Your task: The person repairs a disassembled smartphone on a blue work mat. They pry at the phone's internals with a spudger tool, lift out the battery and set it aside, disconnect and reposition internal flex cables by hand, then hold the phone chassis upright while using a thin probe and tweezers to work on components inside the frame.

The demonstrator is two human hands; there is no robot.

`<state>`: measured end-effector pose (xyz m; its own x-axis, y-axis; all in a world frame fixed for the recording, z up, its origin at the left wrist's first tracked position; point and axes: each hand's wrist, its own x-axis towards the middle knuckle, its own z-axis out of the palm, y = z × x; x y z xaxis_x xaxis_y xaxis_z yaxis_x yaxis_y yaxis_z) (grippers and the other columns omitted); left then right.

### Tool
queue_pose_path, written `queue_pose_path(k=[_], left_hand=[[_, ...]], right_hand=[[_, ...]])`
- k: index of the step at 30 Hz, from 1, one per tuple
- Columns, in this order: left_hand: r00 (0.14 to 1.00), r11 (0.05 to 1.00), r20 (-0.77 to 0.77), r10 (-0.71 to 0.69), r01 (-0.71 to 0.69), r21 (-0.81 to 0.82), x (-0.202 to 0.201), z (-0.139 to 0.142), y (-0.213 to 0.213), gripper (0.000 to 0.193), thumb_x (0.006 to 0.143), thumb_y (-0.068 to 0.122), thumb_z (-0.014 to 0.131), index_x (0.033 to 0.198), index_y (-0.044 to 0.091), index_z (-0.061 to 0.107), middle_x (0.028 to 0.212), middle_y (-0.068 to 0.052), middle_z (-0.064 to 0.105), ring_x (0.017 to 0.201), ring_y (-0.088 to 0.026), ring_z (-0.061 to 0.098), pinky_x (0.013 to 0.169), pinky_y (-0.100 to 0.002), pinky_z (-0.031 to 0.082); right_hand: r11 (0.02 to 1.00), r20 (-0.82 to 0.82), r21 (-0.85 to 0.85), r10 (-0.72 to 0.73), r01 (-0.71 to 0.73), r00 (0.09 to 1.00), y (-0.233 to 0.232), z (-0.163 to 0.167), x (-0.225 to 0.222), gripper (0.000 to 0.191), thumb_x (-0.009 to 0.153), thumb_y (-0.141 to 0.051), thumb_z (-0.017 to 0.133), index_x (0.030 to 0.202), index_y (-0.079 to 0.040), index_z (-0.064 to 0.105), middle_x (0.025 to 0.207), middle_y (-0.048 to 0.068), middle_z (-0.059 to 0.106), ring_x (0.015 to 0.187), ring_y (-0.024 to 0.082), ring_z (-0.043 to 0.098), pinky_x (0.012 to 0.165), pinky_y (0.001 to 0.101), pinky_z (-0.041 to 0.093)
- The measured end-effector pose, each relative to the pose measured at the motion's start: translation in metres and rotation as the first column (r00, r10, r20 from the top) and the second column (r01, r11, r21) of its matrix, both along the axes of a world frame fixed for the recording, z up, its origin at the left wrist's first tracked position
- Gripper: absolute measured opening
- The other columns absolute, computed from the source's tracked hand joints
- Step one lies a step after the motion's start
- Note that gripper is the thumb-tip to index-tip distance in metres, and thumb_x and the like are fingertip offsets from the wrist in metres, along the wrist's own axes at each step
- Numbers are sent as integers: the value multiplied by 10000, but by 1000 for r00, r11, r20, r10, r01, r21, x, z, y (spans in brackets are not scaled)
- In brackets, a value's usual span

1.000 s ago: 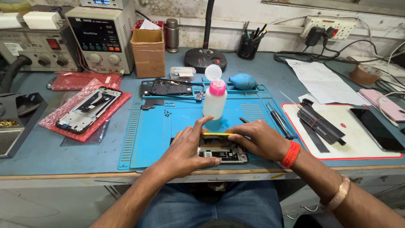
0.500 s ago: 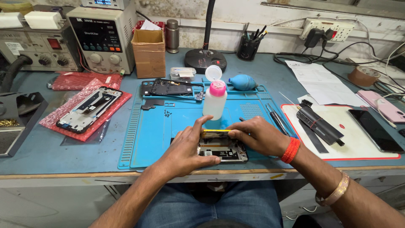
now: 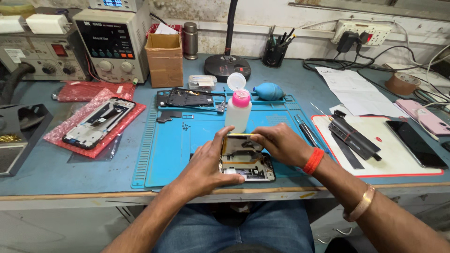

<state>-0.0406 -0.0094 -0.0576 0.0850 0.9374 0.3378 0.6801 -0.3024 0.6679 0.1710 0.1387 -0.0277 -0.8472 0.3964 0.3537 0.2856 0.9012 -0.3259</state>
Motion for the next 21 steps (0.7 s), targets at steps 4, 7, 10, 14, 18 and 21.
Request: queue_pose_path(k=[4,7,10,14,18,21], left_hand=[[1000,1000,10,2,-2,19,-3,0,0,1210,637,447,932,1575,183,214,1333,-225,607,1284,-405,553,1058,-516,421],[1000,1000,20,17,-17,-20,0,-1,1,1251,627,439,940,1585,198,173,1339,-230,594,1291,-414,540,1066,-521,416],[1000,1000,25,14,-14,-12,-2,0,0,1293,633,432,941,1602,203,115,1355,-238,585,1296,-422,535,1070,-527,413],[998,989,-6,57,-57,-134,-1,0,3,1359,620,454,948,1604,248,35,1346,-217,579,1286,-401,536,1078,-525,402],[999,998,11,30,-29,-59,-2,-2,5,1377,619,434,951,1610,226,19,1342,-232,585,1274,-413,541,1076,-531,408],[999,998,10,32,-31,-56,-3,-4,5,1394,617,439,944,1617,223,-3,1333,-229,594,1246,-409,558,1073,-528,410]], right_hand=[[996,-52,-54,64,-67,997,3,1,-1,266,1025,-249,567,1022,-36,727,696,158,689,640,318,694,563,393,515],[982,-12,-178,-73,69,997,4,2,-2,276,994,-258,595,1067,-42,751,642,173,646,510,264,636,524,383,493],[977,-41,-212,-17,8,999,4,3,-3,281,1003,-254,590,1056,-25,743,635,131,670,541,173,652,544,347,513],[966,-36,-253,-56,45,998,5,2,-4,291,1006,-255,595,1058,-13,749,626,143,662,538,171,622,540,349,502],[950,-67,-307,-82,58,994,7,-2,-5,318,1010,-262,600,1079,12,744,683,116,705,615,105,617,573,314,513],[910,-82,-410,-102,59,991,12,-7,-7,347,1013,-277,599,1084,29,748,748,76,736,693,62,610,607,288,525]])
